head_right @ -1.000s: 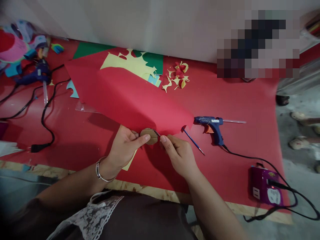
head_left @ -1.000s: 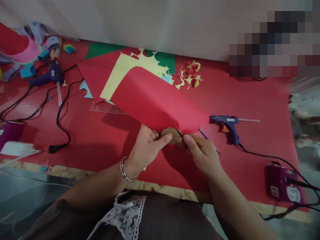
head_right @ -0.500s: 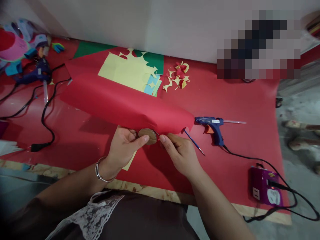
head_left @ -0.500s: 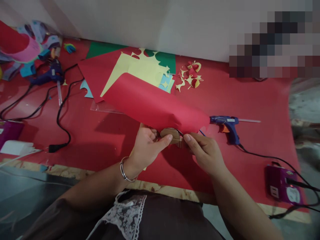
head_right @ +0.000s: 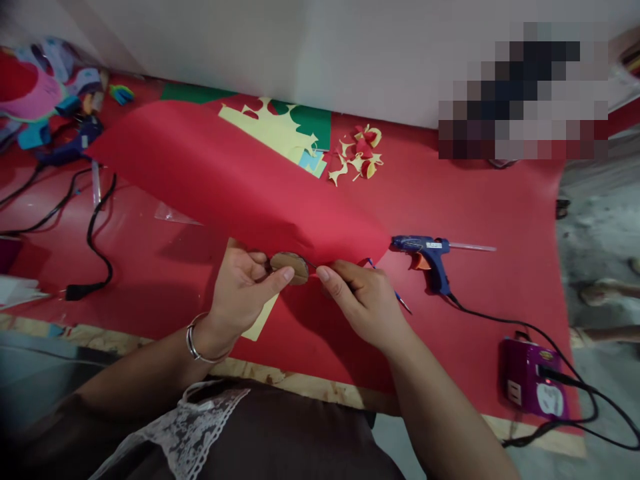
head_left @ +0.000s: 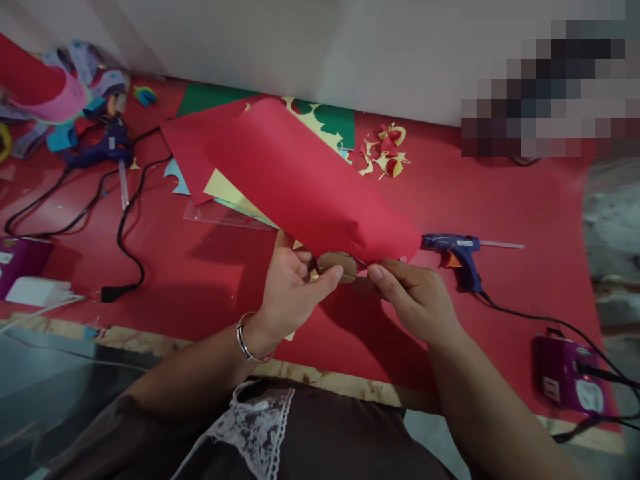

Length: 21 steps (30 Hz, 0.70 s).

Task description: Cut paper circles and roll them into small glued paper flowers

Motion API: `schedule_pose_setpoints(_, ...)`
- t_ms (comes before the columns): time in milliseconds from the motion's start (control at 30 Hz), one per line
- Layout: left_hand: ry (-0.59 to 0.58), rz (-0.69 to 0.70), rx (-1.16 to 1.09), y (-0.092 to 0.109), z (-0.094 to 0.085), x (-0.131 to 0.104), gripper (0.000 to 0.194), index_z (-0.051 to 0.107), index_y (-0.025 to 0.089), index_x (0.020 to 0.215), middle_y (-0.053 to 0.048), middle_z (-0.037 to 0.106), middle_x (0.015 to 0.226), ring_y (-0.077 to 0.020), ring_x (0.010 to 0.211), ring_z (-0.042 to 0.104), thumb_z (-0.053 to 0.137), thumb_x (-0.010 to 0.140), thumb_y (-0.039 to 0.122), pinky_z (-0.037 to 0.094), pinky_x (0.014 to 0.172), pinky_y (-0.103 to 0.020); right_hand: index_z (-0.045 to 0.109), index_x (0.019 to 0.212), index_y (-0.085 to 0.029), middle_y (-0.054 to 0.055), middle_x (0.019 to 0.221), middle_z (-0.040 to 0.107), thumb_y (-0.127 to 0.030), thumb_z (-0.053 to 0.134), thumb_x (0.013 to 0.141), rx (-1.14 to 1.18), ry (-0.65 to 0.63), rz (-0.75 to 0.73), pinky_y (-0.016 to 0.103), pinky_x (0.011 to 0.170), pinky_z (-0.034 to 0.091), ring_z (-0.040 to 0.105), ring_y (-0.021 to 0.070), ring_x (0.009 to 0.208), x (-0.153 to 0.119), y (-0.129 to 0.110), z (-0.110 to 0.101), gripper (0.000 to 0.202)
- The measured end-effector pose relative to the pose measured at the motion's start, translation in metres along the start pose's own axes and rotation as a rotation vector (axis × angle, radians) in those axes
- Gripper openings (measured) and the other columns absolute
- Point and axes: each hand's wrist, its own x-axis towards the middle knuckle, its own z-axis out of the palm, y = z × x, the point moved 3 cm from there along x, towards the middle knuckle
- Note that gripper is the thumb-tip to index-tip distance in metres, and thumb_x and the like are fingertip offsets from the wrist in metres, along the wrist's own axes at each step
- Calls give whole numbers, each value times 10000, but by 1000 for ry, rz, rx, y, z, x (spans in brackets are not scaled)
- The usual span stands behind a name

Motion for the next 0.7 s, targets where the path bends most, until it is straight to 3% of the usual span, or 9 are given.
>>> schedule_pose_setpoints(133, -21, 12, -15, 0, -1, 0, 705, 506, 209, 1282, -82, 836, 945, -281, 867, 835, 941, 772, 427, 709, 830, -410, 665, 685, -195, 38, 638, 652, -745, 423, 1038, -10, -27, -17, 284, 558, 400, 525, 127, 547, 3, -3, 0, 697)
schedule_pose_setpoints(367, -57, 50, 0, 9, -2, -3, 559, 467, 228, 1232, -44, 814, 865, -265, 885, 832, 868, 862, 347, 693, 854, -398, 699, 701, -202, 52, 667, 697, -726, 448, 1042, -5, -45, -21, 296, 588, 423, 571, 143, 571, 5, 1, -1, 674)
schedule_pose_setpoints(700, -63, 72, 16, 9, -3, -4, 599, 429, 232, 1301, -74, 812, 999, -249, 912, 824, 846, 896, 376, 681, 892, -410, 708, 695, -198, 53, 686, 726, -676, 461, 1063, 1, -72, -42, 297, 603, 439, 590, 136, 573, 9, -5, -5, 653)
